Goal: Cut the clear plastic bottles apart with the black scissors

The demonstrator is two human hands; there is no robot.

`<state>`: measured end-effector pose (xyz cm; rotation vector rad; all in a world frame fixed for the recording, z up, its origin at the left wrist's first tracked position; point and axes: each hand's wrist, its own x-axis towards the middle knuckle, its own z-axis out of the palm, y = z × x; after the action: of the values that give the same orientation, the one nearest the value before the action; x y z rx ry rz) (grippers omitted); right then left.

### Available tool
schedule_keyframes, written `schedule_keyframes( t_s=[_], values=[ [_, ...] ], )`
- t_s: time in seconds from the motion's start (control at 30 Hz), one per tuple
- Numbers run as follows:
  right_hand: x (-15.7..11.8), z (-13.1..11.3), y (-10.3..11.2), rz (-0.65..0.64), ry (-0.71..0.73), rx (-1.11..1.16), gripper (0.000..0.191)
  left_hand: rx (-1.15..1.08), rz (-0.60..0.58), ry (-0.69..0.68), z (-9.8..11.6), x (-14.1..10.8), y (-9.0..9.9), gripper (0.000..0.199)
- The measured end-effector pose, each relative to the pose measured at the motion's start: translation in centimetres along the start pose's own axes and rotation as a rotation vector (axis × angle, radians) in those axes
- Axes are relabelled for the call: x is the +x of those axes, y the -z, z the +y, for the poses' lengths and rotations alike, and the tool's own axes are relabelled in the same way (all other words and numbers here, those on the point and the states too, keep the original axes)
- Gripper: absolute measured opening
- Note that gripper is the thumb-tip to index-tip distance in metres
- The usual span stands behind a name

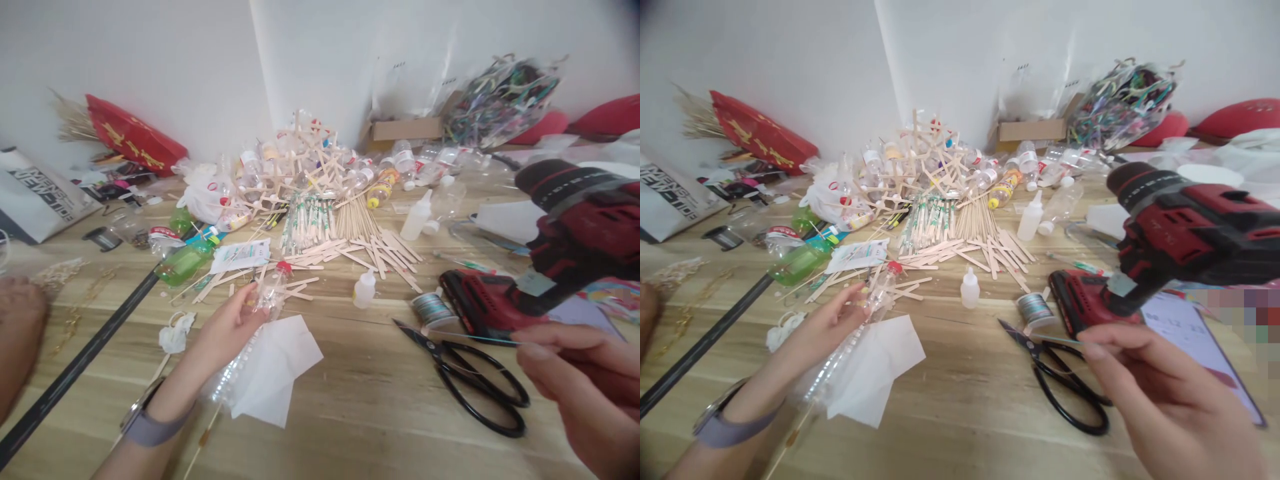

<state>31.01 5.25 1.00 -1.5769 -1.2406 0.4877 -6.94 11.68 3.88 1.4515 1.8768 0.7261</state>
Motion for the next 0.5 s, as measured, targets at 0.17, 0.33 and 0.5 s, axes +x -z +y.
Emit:
schedule_keyframes(
  t_s=[0.17, 0.33, 0.5],
  values=[
    [-1.4, -2.9, -1.5, -0.144, 0.062, 0.017, 0.016, 0.158, 0.104, -0.168, 0.7, -0.8, 0.1, 0.061],
    [-2.6, -2.9, -2.5, -0.292, 0.128, -0.028, 0.017, -0.093, 0.105, -0.403, 3.4, -7.7, -3.5, 0.034],
    [-3.5, -3.3, -3.9, -0.403, 0.385, -0.066, 0.020, -0.430, -0.347, -0.307, 5.4, -12.5, -9.9, 0.039]
  ],
)
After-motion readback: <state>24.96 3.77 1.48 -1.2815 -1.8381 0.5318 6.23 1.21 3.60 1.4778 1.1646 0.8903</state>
